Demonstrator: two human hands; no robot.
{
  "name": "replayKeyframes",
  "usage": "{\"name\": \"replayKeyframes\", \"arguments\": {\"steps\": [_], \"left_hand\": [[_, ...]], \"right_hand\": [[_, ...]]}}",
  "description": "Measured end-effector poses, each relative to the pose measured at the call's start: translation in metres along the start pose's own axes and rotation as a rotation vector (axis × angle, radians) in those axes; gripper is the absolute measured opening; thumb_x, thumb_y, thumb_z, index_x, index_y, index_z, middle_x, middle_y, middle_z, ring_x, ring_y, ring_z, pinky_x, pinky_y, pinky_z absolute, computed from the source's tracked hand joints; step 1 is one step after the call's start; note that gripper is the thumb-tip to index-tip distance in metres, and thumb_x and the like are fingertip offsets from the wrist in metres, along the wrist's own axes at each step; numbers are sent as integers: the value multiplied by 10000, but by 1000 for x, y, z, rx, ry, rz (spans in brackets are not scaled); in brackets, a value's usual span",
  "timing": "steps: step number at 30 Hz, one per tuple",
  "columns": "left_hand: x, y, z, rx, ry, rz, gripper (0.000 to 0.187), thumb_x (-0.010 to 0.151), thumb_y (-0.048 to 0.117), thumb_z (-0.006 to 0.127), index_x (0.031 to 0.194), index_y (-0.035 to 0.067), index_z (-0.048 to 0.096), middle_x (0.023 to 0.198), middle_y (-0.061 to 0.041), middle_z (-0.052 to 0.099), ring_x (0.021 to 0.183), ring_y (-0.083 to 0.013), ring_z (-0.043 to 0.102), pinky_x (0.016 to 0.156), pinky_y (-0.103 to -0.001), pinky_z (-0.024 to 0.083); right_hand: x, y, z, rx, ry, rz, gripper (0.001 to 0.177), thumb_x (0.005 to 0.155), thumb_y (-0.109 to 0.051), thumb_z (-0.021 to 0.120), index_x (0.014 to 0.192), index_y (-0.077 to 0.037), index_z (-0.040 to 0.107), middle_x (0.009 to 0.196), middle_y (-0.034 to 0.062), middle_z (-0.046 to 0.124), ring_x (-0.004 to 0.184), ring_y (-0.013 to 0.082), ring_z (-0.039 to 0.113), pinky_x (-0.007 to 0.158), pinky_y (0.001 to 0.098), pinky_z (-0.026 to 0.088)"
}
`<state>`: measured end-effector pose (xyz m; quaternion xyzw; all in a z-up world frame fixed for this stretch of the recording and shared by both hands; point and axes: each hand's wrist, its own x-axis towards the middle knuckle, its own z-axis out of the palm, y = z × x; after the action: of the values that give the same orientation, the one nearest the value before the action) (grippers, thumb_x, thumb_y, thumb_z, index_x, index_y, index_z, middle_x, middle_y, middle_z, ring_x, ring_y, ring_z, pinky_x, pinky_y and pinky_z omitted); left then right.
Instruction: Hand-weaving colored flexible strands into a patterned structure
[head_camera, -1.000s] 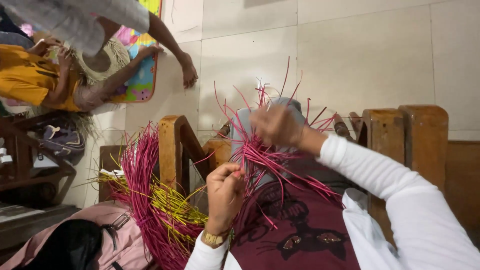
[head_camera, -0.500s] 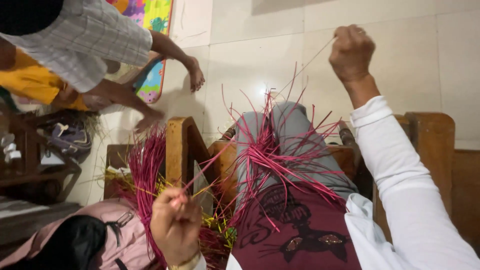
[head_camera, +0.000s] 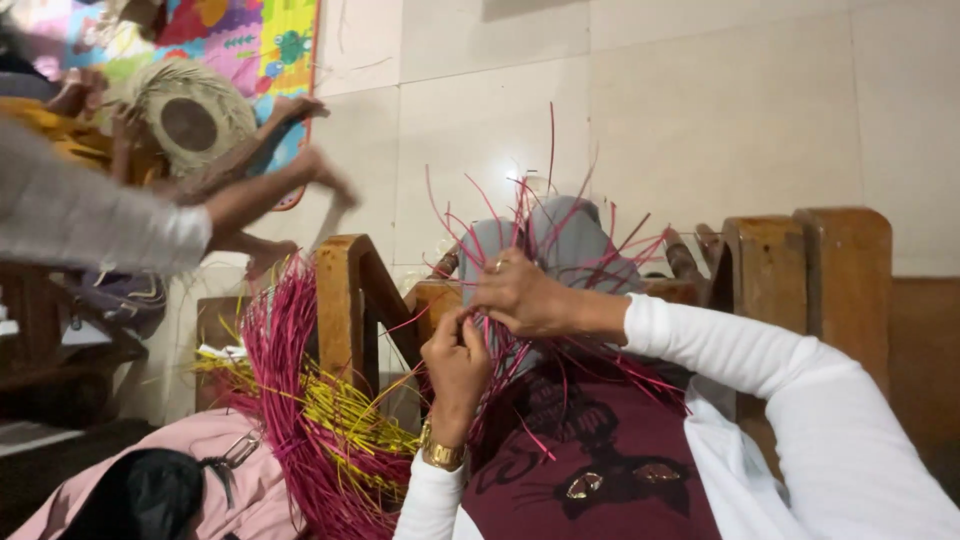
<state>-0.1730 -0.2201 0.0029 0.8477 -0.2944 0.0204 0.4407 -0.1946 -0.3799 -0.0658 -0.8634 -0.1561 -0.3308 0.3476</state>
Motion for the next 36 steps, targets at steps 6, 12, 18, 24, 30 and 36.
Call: {"name": "replayKeyframes", "arguments": {"steps": [6,12,18,24,30,36], "left_hand": [[-3,6,-4,31,-106,11,163,845,43,525,899,56,679,744,-177,703,727,-398,681,602,-428,542],[-12,25,-23,-186,-258,-113,203,818,79,510,868,76,707,680,-132,683,640,-191,667,583,-388,512],[-17,55,-71,-386,-264,-285,121,829,37,608,837,12,726,684,-45,650,530,-96,510,421,-214,418],[-24,31,-129,-1154,-155,-338,109,817,30,659,888,-48,685,660,-72,610,484,-88,405,404,-210,272],[-1,43,-143,-1286,-11,-307,75,841,46,549,780,2,546,525,-2,336,395,-99,285,297,-243,204],[25,51,-85,-289,177,8,205,927,263,608,784,151,514,759,54,444,651,-62,417,602,-168,408]], "right_hand": [[-13,7,19,-166,-83,-69,83,749,-137,587,760,-170,511,696,3,482,651,221,532,579,358,447],[15,28,-35,-341,-49,-171,108,682,-159,564,676,-176,457,647,-12,438,565,193,496,498,349,418],[9,87,-81,-619,14,159,215,482,-21,460,611,-151,348,563,-11,358,465,147,323,335,316,260],[-12,141,-134,-912,189,280,162,574,-49,482,595,-153,360,606,1,427,511,180,392,391,321,313],[-30,173,-154,-1069,285,391,105,628,-23,500,690,-85,558,637,62,524,508,245,472,403,337,325],[-36,167,-132,-455,468,676,310,971,-126,626,691,-14,555,678,108,624,600,255,532,527,453,346]]}}
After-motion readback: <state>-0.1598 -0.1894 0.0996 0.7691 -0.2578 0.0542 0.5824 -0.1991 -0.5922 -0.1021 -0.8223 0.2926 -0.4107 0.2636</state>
